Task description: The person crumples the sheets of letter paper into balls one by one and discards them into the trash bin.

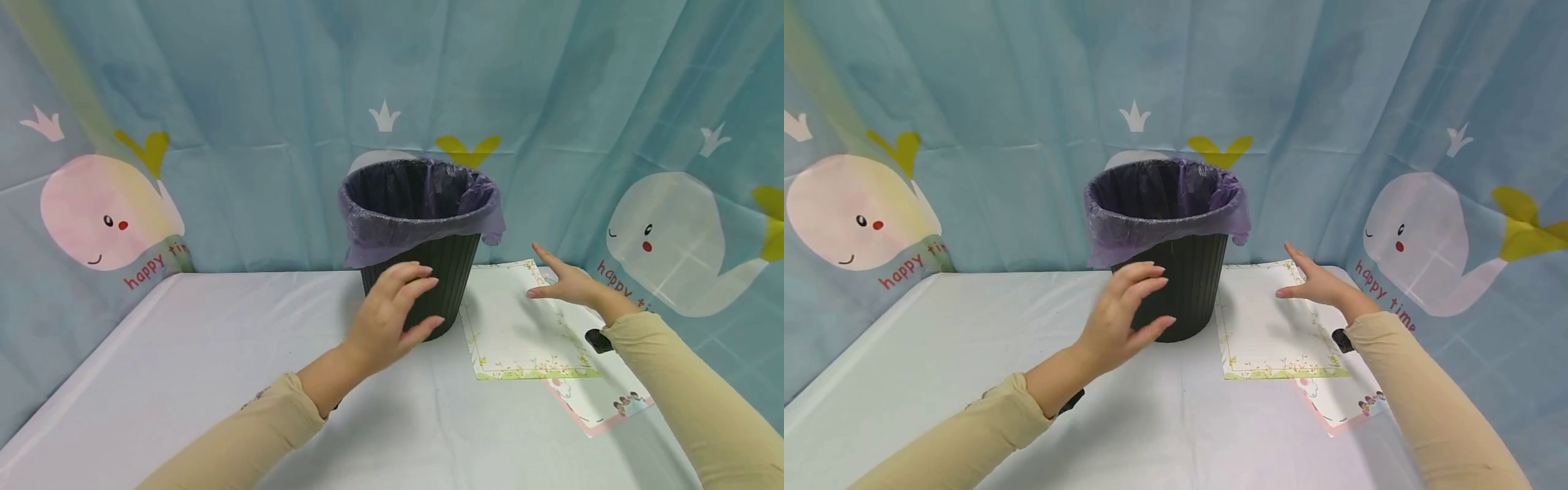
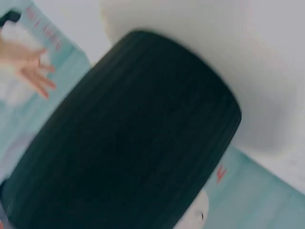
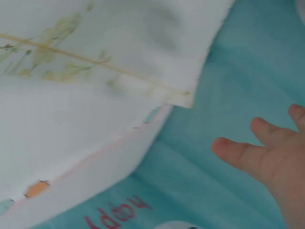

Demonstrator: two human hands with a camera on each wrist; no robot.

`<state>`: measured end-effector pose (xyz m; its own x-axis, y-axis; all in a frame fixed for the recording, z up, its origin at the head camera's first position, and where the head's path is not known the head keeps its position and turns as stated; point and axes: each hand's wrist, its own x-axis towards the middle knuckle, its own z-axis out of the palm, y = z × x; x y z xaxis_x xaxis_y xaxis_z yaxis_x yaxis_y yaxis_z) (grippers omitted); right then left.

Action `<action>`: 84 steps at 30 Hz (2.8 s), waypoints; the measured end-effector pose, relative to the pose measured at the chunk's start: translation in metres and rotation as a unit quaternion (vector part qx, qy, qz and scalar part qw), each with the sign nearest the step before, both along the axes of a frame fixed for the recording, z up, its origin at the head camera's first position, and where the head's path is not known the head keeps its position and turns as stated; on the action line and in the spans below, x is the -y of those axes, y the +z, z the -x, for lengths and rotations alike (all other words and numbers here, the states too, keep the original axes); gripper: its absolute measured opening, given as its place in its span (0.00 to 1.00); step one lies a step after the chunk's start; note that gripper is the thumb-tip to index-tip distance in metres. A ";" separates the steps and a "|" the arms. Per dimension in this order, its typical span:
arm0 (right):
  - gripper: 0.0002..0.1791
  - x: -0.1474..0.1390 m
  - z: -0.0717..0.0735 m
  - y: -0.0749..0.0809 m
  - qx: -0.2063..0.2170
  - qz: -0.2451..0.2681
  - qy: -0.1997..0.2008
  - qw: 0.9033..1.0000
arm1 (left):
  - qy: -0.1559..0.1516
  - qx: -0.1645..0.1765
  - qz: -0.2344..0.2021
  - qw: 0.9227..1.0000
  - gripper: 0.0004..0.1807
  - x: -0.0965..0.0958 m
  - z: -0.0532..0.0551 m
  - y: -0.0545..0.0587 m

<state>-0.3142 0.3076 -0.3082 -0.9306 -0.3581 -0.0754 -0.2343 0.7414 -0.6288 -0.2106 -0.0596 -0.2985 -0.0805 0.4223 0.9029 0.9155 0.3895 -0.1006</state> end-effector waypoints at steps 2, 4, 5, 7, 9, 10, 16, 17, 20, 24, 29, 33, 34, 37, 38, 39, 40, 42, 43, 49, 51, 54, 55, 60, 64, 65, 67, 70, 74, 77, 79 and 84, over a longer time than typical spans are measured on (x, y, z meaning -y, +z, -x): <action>0.63 -0.004 0.006 -0.008 0.004 -0.004 0.004 1.000 | 0.005 0.027 0.071 0.997 0.29 -0.008 -0.002 -0.008; 0.62 -0.007 0.011 -0.016 0.004 -0.005 0.017 1.000 | 0.018 0.090 0.149 0.985 0.36 -0.018 -0.004 -0.015; 0.62 -0.008 0.014 -0.020 0.002 -0.009 0.024 1.000 | 0.032 0.128 0.189 0.973 0.40 -0.024 -0.004 -0.017; 0.61 -0.009 0.020 -0.028 -0.008 -0.026 0.039 0.999 | 0.066 0.203 0.270 0.939 0.46 -0.037 -0.001 -0.022; 0.59 -0.010 0.025 -0.036 -0.014 -0.049 0.049 0.998 | 0.098 0.270 0.342 0.895 0.49 -0.051 0.004 -0.027; 0.59 -0.010 0.027 -0.039 -0.015 -0.057 0.055 0.997 | 0.109 0.294 0.372 0.874 0.49 -0.057 0.007 -0.031; 0.59 -0.012 0.033 -0.051 0.012 -0.096 0.060 0.994 | 0.119 0.374 0.459 0.797 0.46 -0.084 0.026 -0.054; 0.59 -0.012 0.033 -0.052 0.019 -0.101 0.057 0.993 | 0.120 0.383 0.465 0.789 0.46 -0.088 0.028 -0.056; 0.60 -0.013 0.034 -0.053 0.034 -0.129 0.058 0.989 | 0.125 0.407 0.480 0.767 0.44 -0.098 0.034 -0.063; 0.62 -0.018 0.033 -0.059 0.054 -0.156 0.067 0.984 | 0.144 0.443 0.490 0.737 0.45 -0.115 0.039 -0.072; 0.62 -0.021 0.033 -0.065 0.047 -0.137 0.077 0.986 | 0.178 0.481 0.499 0.698 0.43 -0.127 0.044 -0.077; 0.62 -0.021 0.035 -0.069 0.044 -0.129 0.065 0.989 | 0.200 0.484 0.505 0.686 0.41 -0.130 0.045 -0.077; 0.62 -0.022 0.035 -0.070 0.044 -0.132 0.059 0.989 | 0.203 0.484 0.503 0.687 0.41 -0.131 0.045 -0.077; 0.61 -0.021 0.034 -0.071 0.036 -0.145 0.043 0.988 | 0.211 0.488 0.495 0.687 0.40 -0.133 0.045 -0.076; 0.60 -0.020 0.032 -0.071 0.030 -0.151 0.039 0.987 | 0.212 0.491 0.491 0.687 0.40 -0.132 0.044 -0.076; 0.59 -0.019 0.031 -0.071 0.024 -0.157 0.033 0.987 | 0.211 0.495 0.486 0.689 0.40 -0.132 0.044 -0.076; 0.58 -0.017 0.029 -0.071 0.021 -0.161 0.025 0.986 | 0.212 0.498 0.480 0.691 0.41 -0.131 0.043 -0.076; 0.55 -0.012 0.024 -0.072 0.000 -0.167 0.012 0.986 | 0.214 0.502 0.464 0.698 0.44 -0.129 0.043 -0.079; 0.53 -0.010 0.021 -0.072 -0.016 -0.172 0.011 0.985 | 0.219 0.497 0.458 0.704 0.46 -0.128 0.043 -0.081; 0.34 0.000 -0.008 -0.073 -0.153 -0.155 0.012 0.976 | 0.286 0.388 0.431 0.763 0.63 -0.126 0.034 -0.089; 0.27 0.003 -0.022 -0.070 -0.197 -0.136 0.007 0.971 | 0.298 0.332 0.431 0.785 0.67 -0.126 0.028 -0.086; 0.19 0.009 -0.044 -0.063 -0.259 -0.097 0.019 0.961 | 0.300 0.249 0.425 0.817 0.67 -0.124 0.020 -0.077; 0.17 0.010 -0.051 -0.060 -0.281 -0.080 0.038 0.956 | 0.298 0.232 0.414 0.828 0.66 -0.123 0.018 -0.073; 0.07 0.018 -0.076 -0.049 -0.423 0.018 0.183 0.887 | 0.287 0.212 0.332 0.873 0.67 -0.112 0.010 -0.051; 0.12 0.034 -0.085 -0.041 -0.489 0.098 0.274 0.822 | 0.253 0.228 0.258 0.904 0.66 -0.097 0.002 -0.041; 0.16 0.039 -0.087 -0.039 -0.491 0.119 0.291 0.812 | 0.242 0.237 0.232 0.912 0.65 -0.093 -0.001 -0.039; 0.14 0.050 -0.089 -0.034 -0.488 0.159 0.319 0.797 | 0.210 0.268 0.164 0.926 0.62 -0.085 -0.006 -0.037; 0.12 0.067 -0.091 -0.029 -0.485 0.214 0.350 0.772 | 0.130 0.343 0.051 0.929 0.55 -0.073 -0.015 -0.033; 0.10 0.092 -0.094 -0.022 -0.513 0.252 0.358 0.738 | 0.013 0.480 -0.057 0.875 0.44 -0.057 -0.022 -0.027; 0.08 0.112 -0.095 -0.017 -0.525 0.243 0.333 0.744 | -0.034 0.541 -0.113 0.833 0.32 -0.046 -0.021 -0.026; 0.09 0.124 -0.096 -0.015 -0.538 0.213 0.297 0.760 | -0.045 0.529 -0.123 0.839 0.22 -0.037 -0.018 -0.026; 0.33 0.139 -0.099 -0.014 -0.529 0.153 0.208 0.808 | -0.052 0.415 -0.049 0.907 0.13 -0.018 -0.016 -0.022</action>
<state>-0.2153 0.1684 -0.3226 -0.2106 -0.5074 0.8356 -0.9500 0.3078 -0.0525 -0.1949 -0.0418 -0.3201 -0.7135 0.3878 0.5835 0.6928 0.2660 0.6703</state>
